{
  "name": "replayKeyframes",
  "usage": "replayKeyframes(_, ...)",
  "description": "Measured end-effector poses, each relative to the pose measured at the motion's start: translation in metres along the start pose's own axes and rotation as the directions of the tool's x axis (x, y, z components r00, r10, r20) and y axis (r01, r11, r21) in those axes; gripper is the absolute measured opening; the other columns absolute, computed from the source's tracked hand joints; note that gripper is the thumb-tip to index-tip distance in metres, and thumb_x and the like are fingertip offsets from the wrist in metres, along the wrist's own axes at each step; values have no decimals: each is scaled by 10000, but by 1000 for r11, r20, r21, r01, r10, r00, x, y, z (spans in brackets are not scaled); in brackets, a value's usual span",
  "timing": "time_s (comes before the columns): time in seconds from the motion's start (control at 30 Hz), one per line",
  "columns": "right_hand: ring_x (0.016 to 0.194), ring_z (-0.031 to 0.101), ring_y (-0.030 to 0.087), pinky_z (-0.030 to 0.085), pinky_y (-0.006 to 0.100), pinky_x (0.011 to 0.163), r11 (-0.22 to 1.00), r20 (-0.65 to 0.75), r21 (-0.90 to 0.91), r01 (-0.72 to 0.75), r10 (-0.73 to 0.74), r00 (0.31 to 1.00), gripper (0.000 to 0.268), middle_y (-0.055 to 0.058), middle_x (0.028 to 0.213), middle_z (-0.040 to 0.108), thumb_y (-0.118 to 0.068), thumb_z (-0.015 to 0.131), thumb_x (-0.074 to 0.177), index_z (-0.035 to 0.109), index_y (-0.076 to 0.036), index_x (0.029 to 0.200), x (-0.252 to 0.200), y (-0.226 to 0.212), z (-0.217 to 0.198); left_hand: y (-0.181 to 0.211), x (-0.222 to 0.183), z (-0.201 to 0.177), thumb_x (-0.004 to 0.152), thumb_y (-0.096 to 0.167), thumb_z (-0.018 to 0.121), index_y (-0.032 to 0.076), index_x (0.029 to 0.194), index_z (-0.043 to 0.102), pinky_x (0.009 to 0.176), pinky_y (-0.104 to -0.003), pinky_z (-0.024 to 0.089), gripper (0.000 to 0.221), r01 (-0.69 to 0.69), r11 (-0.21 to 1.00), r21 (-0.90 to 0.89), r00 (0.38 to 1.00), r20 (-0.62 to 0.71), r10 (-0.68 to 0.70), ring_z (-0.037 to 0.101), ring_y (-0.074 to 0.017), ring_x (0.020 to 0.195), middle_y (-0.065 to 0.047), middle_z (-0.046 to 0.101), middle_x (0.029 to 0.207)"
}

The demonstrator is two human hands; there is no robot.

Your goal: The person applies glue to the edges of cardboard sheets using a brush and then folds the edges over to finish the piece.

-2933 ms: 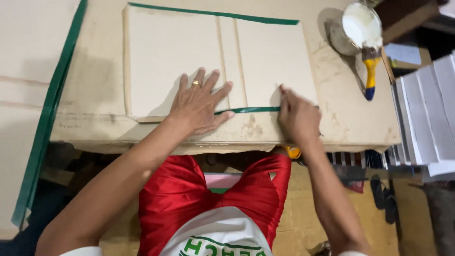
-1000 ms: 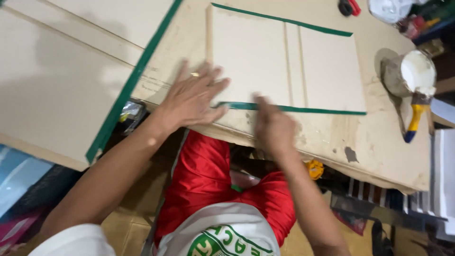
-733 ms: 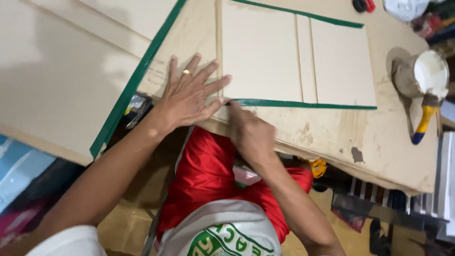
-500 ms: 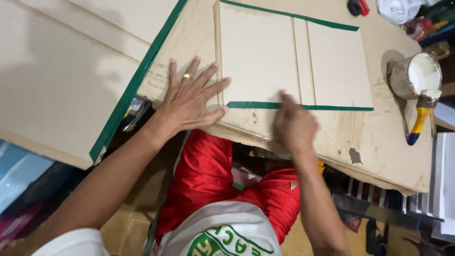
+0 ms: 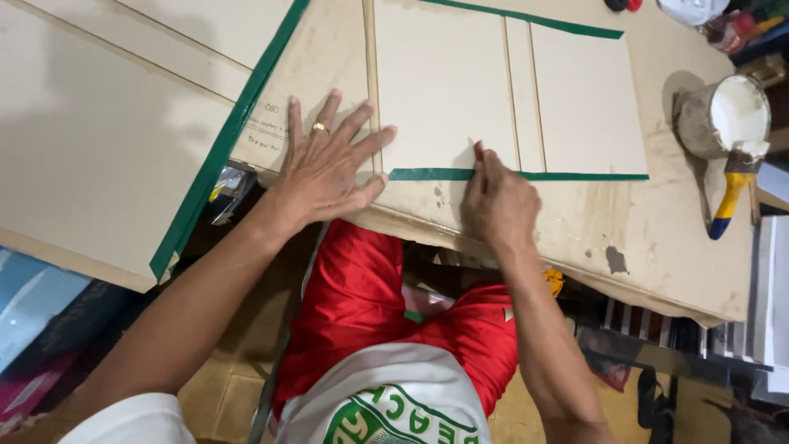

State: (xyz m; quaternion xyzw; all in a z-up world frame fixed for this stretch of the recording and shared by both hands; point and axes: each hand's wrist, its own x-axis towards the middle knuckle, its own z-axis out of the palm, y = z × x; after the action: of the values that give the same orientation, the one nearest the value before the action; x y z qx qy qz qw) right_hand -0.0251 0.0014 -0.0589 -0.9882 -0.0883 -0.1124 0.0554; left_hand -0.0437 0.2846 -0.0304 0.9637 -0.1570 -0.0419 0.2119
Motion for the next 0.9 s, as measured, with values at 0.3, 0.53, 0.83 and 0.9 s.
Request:
replayKeyframes(0.3, 810, 741, 457, 581, 639, 676, 994, 163, 85, 63, -76, 984, 486, 156, 960, 774, -180, 588, 935, 608, -174, 1421, -14, -41, -17, 3, 1, 8, 860, 527, 508, 316, 1484, 520, 1111, -838, 74, 659, 10, 999, 31, 1000, -29, -9, 222, -504, 1521, -111, 378, 1622)
replayKeyframes(0.53, 680, 743, 370, 601, 558, 568, 974, -2, 90, 206, -207, 978, 460, 95, 906, 785, -175, 509, 904, 686, -202, 1328, -23, -65, -5, 10, 5, 14, 852, 531, 470, 255, 1441, 602, 1082, -859, 76, 664, 29, 999, -28, 995, -94, -32, 267, -518, 1499, -145, 448, 1583)
replayKeyframes(0.83, 598, 728, 336, 589, 544, 521, 962, -86, 15, 271, -269, 959, 362, 52, 756, 749, -229, 535, 933, 711, -207, 1249, -20, -83, -15, 8, 7, 25, 891, 528, 514, 232, 1417, 595, 1060, -875, 116, 609, -14, 1000, 8, 982, -190, 15, 316, -544, 1463, -145, 483, 1513)
replayKeyframes(0.9, 594, 724, 348, 582, 554, 503, 960, -104, 37, 279, -274, 956, 372, 78, 730, 745, -181, 548, 928, 729, -192, 1253, -16, -74, -8, 8, 6, 23, 893, 529, 524, 235, 1413, 607, 1058, -879, 105, 603, 1, 1000, -16, 983, -185, -4, 314, -545, 1463, -144, 495, 1511)
